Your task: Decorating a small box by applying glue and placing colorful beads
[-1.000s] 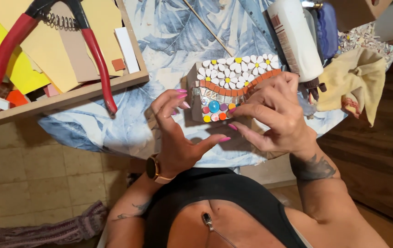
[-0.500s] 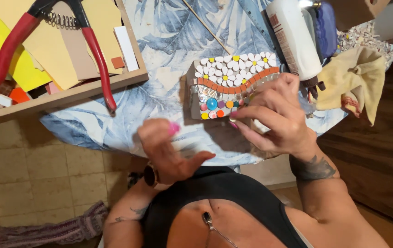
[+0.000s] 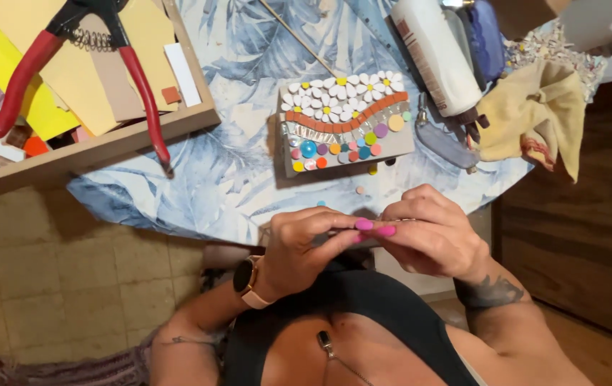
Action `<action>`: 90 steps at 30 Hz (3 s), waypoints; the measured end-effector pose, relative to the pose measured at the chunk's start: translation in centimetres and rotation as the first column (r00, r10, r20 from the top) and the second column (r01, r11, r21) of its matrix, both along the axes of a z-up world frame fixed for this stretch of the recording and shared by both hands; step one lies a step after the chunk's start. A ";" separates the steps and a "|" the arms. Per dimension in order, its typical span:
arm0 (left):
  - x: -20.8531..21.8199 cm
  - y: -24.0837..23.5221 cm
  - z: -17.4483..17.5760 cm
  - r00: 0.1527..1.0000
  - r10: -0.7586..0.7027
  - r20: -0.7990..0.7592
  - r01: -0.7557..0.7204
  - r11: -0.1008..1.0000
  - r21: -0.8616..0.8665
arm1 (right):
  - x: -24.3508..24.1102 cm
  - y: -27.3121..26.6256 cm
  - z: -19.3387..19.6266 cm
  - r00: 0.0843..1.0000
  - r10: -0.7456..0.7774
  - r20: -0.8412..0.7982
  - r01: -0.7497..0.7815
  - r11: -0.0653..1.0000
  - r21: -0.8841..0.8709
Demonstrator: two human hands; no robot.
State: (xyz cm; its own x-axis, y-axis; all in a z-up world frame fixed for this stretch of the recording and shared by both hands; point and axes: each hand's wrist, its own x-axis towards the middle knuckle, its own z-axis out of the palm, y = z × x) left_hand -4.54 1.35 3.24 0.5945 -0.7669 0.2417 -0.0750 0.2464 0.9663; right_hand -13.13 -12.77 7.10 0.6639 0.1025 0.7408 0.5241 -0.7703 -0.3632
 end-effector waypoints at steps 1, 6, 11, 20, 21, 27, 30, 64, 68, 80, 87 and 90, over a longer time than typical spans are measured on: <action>-0.2 -0.1 -0.1 1.000 -0.002 0.005 0.002 1.000 -0.002 | -0.8 -0.6 -0.5 1.000 -0.002 0.005 0.002 1.000 -0.002; -0.7 -0.6 0.4 0.917 0.107 0.384 -0.090 0.994 -0.064 | -2.5 -6.3 0.6 0.890 -0.250 -0.382 0.267 0.964 -0.008; -0.7 -1.1 0.7 0.845 0.201 0.496 -0.163 0.979 -0.120 | 0.9 -12.4 -1.7 0.390 -0.778 -0.492 0.550 0.625 -0.553; -0.5 -1.7 1.3 0.757 0.269 0.596 -0.190 0.963 -0.193 | -0.4 -13.8 -2.7 0.445 -0.775 -0.449 0.634 0.627 -0.453; -0.5 -1.7 1.3 0.743 0.280 0.608 -0.206 0.960 -0.191 | -0.6 -12.6 -1.1 0.578 -0.699 -0.421 0.684 0.696 -0.217; -0.8 -2.4 1.4 0.713 0.348 0.609 -0.264 0.938 -0.226 | -6.4 -12.9 -1.0 0.976 0.155 -0.150 0.030 0.592 0.805; -0.5 -2.4 1.8 0.705 0.342 0.621 -0.243 0.940 -0.240 | -6.0 -7.1 0.1 0.986 0.125 -0.113 0.052 0.411 0.910; -0.2 -2.0 0.8 0.684 0.365 0.632 -0.222 0.929 -0.297 | -5.0 -4.3 -1.4 0.996 0.017 -0.086 0.065 0.506 0.860; -0.2 -1.9 0.8 0.676 0.371 0.637 -0.220 0.926 -0.306 | -5.2 -4.2 -1.5 0.995 0.006 -0.098 0.081 0.503 0.860; -0.3 -1.8 0.5 0.672 0.375 0.639 -0.219 0.925 -0.312 | -5.0 -4.5 -1.0 0.993 0.050 -0.111 0.067 0.534 0.843; -0.7 -1.8 0.3 0.737 0.348 0.579 -0.197 0.931 -0.308 | -4.2 -6.2 0.5 0.808 -0.589 -0.033 0.089 0.067 0.994; -1.3 -1.4 1.2 0.921 0.187 0.341 -0.113 0.968 -0.224 | -2.9 -7.8 3.7 0.779 -0.563 -0.278 0.584 0.812 -0.008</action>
